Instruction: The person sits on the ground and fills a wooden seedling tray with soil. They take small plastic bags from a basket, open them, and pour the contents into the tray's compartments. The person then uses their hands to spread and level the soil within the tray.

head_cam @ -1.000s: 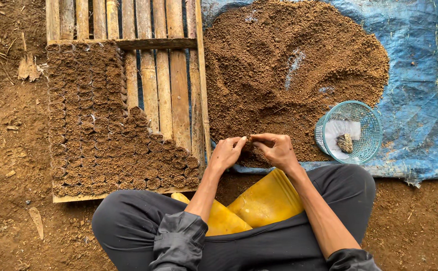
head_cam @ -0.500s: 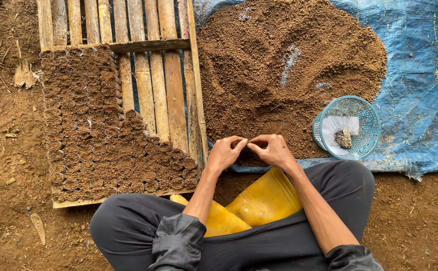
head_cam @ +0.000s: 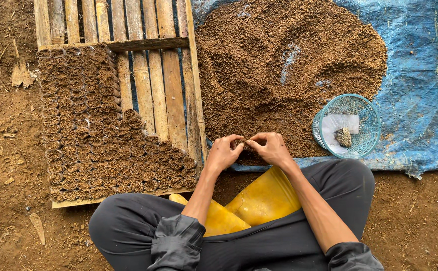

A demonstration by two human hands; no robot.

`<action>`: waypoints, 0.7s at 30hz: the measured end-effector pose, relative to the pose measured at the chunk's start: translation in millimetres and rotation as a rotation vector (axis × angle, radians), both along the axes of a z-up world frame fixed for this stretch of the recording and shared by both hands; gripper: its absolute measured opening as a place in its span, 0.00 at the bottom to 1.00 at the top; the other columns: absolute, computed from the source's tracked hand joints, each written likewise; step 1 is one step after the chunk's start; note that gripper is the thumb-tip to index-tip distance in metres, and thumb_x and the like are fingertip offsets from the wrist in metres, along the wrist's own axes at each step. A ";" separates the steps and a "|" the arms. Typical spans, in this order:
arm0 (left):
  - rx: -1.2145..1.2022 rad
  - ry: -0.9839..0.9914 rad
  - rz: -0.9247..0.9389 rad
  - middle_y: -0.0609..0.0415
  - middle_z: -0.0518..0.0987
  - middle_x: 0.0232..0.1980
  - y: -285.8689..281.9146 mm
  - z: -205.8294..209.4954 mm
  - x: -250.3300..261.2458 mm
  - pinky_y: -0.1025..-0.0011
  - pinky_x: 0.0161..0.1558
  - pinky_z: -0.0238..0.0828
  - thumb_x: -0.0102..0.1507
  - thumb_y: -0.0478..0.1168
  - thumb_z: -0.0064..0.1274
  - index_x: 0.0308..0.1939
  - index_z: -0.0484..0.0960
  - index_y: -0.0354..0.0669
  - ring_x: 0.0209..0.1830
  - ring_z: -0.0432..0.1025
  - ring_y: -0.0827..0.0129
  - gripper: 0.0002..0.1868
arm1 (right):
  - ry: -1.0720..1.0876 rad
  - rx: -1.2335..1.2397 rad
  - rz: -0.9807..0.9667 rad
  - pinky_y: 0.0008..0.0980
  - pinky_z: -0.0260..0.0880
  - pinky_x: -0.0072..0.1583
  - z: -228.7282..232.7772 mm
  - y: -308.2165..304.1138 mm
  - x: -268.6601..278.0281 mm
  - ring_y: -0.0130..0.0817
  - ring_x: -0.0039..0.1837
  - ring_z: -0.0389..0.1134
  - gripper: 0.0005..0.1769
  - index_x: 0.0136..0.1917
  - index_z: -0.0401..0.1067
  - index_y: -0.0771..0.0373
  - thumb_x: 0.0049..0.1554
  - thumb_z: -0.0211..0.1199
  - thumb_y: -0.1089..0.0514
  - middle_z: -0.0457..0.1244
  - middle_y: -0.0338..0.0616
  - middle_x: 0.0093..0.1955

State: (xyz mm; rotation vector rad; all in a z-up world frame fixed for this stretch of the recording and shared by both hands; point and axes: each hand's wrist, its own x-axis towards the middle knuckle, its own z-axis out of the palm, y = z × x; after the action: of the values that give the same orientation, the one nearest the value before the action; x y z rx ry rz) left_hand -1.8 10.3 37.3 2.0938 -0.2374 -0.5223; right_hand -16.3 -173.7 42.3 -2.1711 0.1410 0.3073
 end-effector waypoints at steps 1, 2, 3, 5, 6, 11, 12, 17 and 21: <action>0.000 0.000 0.001 0.52 0.77 0.24 -0.7 0.7 0.2 0.56 0.38 0.70 0.54 0.49 0.51 0.45 0.82 0.57 0.32 0.75 0.55 0.16 | 0.000 0.000 0.001 0.33 0.69 0.45 -1.0 -0.1 -0.1 0.33 0.40 0.70 0.08 0.42 0.78 0.57 0.50 0.62 0.55 0.69 0.45 0.34; -0.002 0.007 0.009 0.53 0.77 0.24 -1.3 1.4 0.4 0.57 0.38 0.71 0.54 0.48 0.52 0.45 0.82 0.55 0.32 0.75 0.56 0.16 | -0.026 0.000 -0.001 0.32 0.69 0.45 -2.0 0.0 -0.2 0.32 0.39 0.70 0.07 0.41 0.78 0.57 0.49 0.62 0.56 0.69 0.44 0.33; -0.005 0.015 0.019 0.54 0.77 0.24 -1.8 2.0 0.2 0.58 0.38 0.71 0.53 0.47 0.52 0.44 0.82 0.54 0.32 0.75 0.56 0.16 | -0.051 0.000 -0.001 0.32 0.69 0.44 -3.1 0.2 -0.5 0.32 0.39 0.70 0.07 0.41 0.78 0.57 0.49 0.62 0.57 0.69 0.43 0.32; 0.005 0.026 0.066 0.53 0.77 0.23 -3.9 2.8 0.7 0.58 0.38 0.71 0.53 0.50 0.52 0.42 0.82 0.50 0.32 0.75 0.56 0.16 | -0.065 -0.001 -0.005 0.31 0.69 0.44 -8.1 -0.9 -0.2 0.32 0.39 0.70 0.07 0.41 0.78 0.57 0.49 0.62 0.57 0.69 0.42 0.32; 0.014 0.035 0.111 0.53 0.76 0.23 -4.5 3.3 1.2 0.59 0.38 0.71 0.53 0.52 0.52 0.39 0.81 0.47 0.32 0.75 0.55 0.17 | -0.081 -0.002 -0.012 0.31 0.69 0.44 -10.5 -1.0 0.5 0.32 0.38 0.70 0.07 0.41 0.78 0.57 0.50 0.61 0.58 0.68 0.42 0.32; 0.093 0.042 0.211 0.51 0.76 0.22 -2.8 -3.2 1.2 0.56 0.37 0.70 0.52 0.52 0.52 0.27 0.78 0.45 0.32 0.75 0.51 0.15 | -0.082 -0.038 0.023 0.33 0.69 0.44 -6.5 0.0 -0.4 0.36 0.39 0.70 0.08 0.41 0.78 0.59 0.48 0.63 0.56 0.69 0.45 0.33; 0.105 0.039 0.187 0.49 0.77 0.23 -2.6 -4.6 0.7 0.54 0.38 0.70 0.52 0.51 0.52 0.25 0.78 0.44 0.34 0.75 0.48 0.14 | -0.086 -0.053 0.027 0.33 0.69 0.44 -11.9 -1.5 -0.8 0.35 0.40 0.71 0.08 0.41 0.78 0.58 0.47 0.64 0.56 0.68 0.44 0.33; 0.100 0.074 0.096 0.43 0.78 0.28 -7.6 -0.7 -2.0 0.51 0.40 0.70 0.56 0.49 0.45 0.26 0.77 0.42 0.38 0.74 0.43 0.14 | -0.085 -0.081 0.025 0.35 0.69 0.46 -10.5 0.7 -3.0 0.38 0.42 0.71 0.07 0.41 0.78 0.57 0.48 0.63 0.57 0.69 0.45 0.35; 0.050 0.034 0.018 0.41 0.78 0.31 -7.6 -7.6 -1.9 0.48 0.40 0.69 0.58 0.47 0.42 0.30 0.77 0.40 0.39 0.73 0.42 0.15 | -0.105 -0.112 0.016 0.35 0.69 0.47 -21.7 -1.4 -3.3 0.39 0.44 0.70 0.06 0.41 0.77 0.55 0.48 0.64 0.57 0.69 0.43 0.37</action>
State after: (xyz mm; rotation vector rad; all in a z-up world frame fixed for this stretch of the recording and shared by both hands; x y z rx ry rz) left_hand -3.7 2.7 29.7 2.1316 -0.1876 -0.5580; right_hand -19.6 -175.1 20.6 -2.2954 0.0833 0.1979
